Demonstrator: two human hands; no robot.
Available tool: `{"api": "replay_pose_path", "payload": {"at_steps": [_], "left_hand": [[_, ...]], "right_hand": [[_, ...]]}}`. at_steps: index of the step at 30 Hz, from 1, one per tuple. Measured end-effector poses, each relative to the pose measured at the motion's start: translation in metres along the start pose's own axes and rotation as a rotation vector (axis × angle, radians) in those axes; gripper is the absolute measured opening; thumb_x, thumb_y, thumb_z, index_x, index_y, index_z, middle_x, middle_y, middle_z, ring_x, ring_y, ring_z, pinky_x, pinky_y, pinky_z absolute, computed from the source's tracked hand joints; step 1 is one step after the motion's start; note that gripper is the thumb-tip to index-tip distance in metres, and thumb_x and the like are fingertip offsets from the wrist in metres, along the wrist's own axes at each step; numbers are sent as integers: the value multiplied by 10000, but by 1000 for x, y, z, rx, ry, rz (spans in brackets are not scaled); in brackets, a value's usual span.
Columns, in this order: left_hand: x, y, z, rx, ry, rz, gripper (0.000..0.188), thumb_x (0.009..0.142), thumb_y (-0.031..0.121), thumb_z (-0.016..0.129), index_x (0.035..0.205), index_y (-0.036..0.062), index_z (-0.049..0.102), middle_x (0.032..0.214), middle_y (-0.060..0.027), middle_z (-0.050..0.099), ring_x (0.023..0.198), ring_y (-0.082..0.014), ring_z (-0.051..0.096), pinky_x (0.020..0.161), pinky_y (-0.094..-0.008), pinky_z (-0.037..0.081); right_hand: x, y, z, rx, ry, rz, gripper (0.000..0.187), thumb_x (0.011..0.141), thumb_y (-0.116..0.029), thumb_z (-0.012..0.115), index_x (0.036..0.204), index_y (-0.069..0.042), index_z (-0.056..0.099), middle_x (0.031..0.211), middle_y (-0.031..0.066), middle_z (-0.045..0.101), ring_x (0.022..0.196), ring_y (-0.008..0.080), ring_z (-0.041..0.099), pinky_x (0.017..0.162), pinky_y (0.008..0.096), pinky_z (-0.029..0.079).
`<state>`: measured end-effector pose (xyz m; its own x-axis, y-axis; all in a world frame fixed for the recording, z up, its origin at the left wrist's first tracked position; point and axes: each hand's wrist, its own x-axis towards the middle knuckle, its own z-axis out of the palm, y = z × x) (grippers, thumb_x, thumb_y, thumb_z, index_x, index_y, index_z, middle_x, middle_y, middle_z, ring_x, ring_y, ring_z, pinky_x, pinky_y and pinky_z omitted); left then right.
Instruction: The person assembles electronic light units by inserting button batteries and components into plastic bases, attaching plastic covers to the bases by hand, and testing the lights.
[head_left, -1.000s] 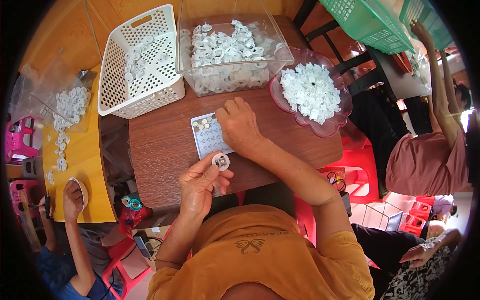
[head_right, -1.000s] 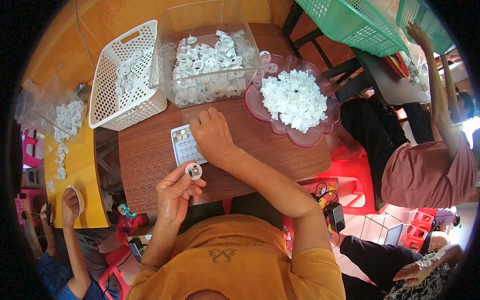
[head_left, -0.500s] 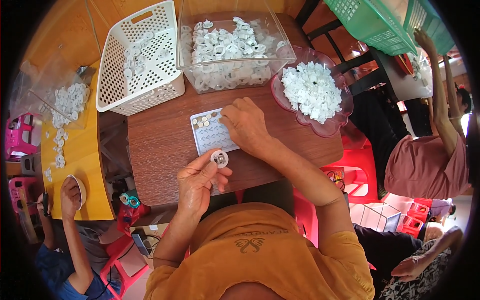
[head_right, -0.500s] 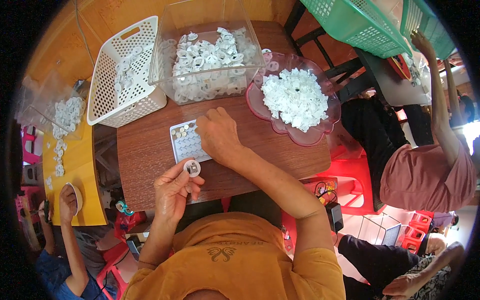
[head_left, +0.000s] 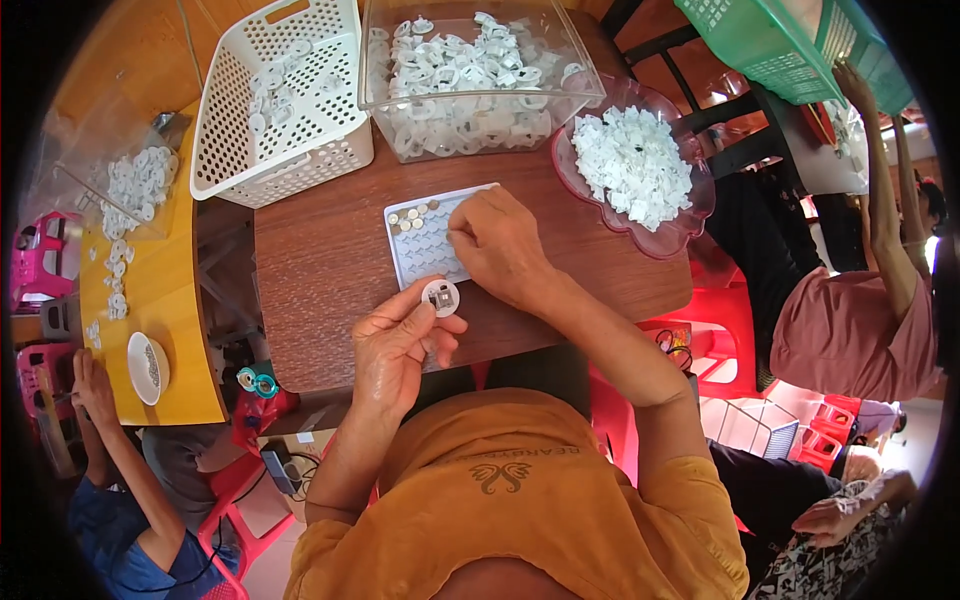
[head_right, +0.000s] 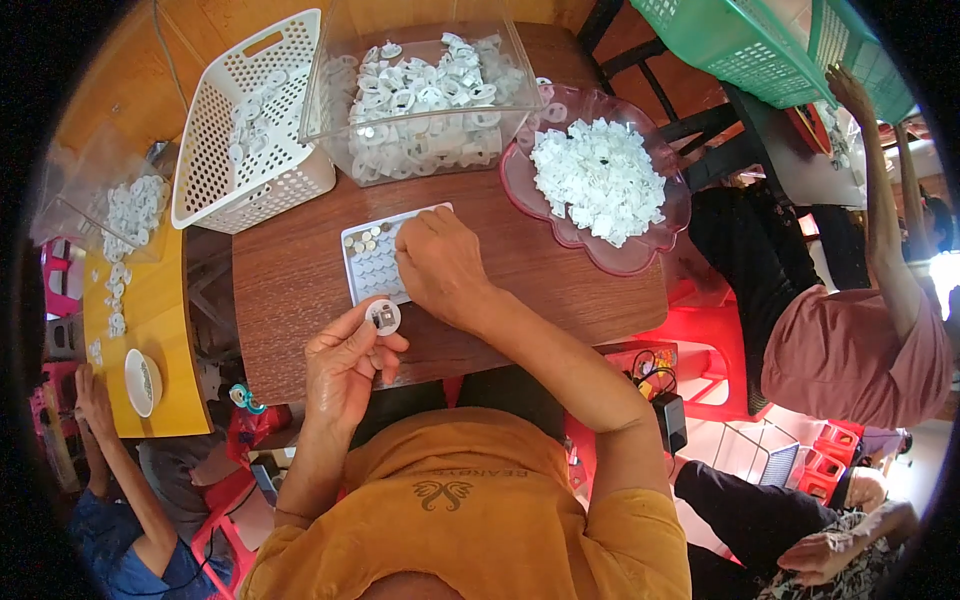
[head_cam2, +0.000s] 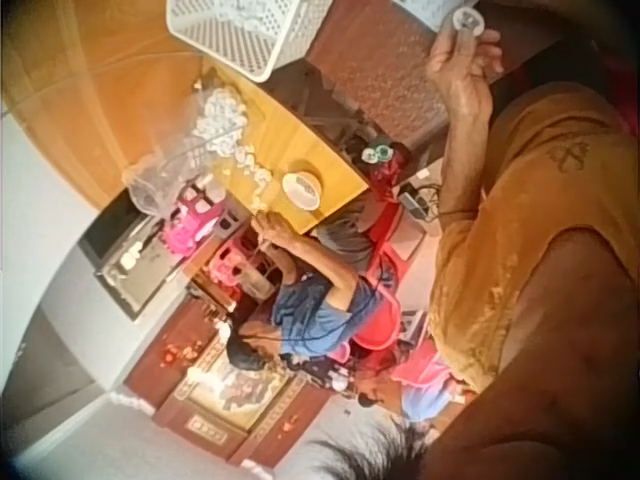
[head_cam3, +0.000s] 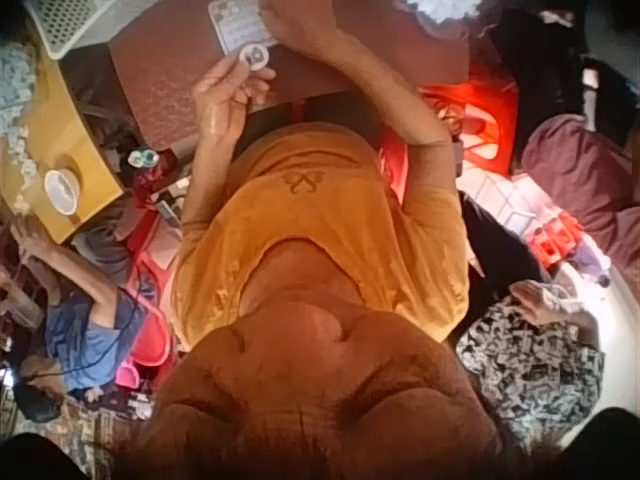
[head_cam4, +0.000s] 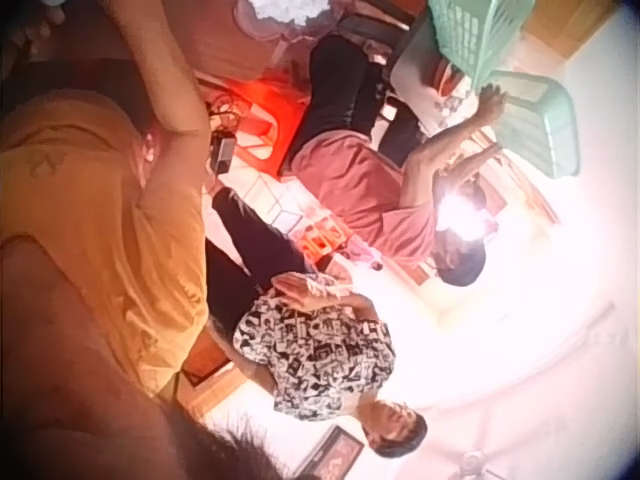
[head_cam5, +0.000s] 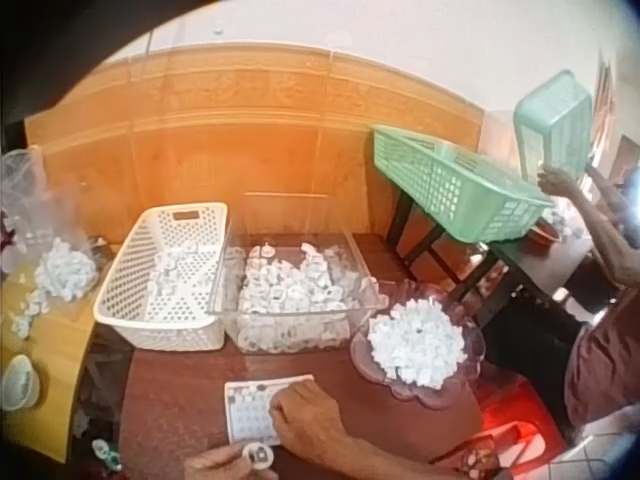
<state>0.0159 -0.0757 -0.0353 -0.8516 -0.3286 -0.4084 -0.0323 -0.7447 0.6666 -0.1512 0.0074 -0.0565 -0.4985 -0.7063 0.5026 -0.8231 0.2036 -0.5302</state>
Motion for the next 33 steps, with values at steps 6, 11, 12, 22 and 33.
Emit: {"api": "replay_pose_path", "payload": {"at_steps": [6, 11, 12, 22, 33], "left_hand": [[0, -5, 3, 21, 6, 5, 327, 901, 96, 556, 1188, -59, 537, 853, -190, 654, 611, -173, 613, 489, -254, 473], [-5, -7, 14, 82, 10, 55, 316, 893, 85, 567, 1178, -51, 552, 848, -177, 656, 620, -168, 614, 492, -246, 478], [-7, -8, 16, 108, 3, 80, 312, 889, 78, 571, 1171, -54, 557, 847, -170, 656, 624, -166, 613, 494, -246, 478], [-9, -6, 22, 205, 24, 46, 313, 880, 52, 568, 1175, -52, 558, 842, -135, 651, 627, -152, 603, 505, -241, 474], [-8, -21, 19, 174, -19, 118, 332, 860, 79, 608, 1141, -89, 556, 820, -114, 631, 555, -165, 591, 430, -244, 446]], "right_hand": [[-24, -35, -32, 299, 33, 135, 123, 694, -4, 647, 753, -41, 545, 724, 103, 540, 692, 309, 518, 591, 390, 415], [-39, -45, -37, 213, 164, -82, 186, 670, 45, 671, 811, -25, 572, 746, 92, 557, 647, 266, 520, 555, 352, 417], [-41, -45, -36, 193, 196, -121, 212, 660, 59, 684, 831, -24, 590, 761, 90, 575, 632, 250, 527, 544, 340, 421], [-45, -48, -43, 94, 173, -202, 287, 587, 0, 681, 862, -31, 604, 775, 82, 544, 661, 256, 522, 560, 348, 431], [-57, -59, -51, 55, 207, -168, 208, 622, -81, 642, 806, -33, 558, 766, 76, 493, 698, 254, 484, 586, 343, 422]]}}
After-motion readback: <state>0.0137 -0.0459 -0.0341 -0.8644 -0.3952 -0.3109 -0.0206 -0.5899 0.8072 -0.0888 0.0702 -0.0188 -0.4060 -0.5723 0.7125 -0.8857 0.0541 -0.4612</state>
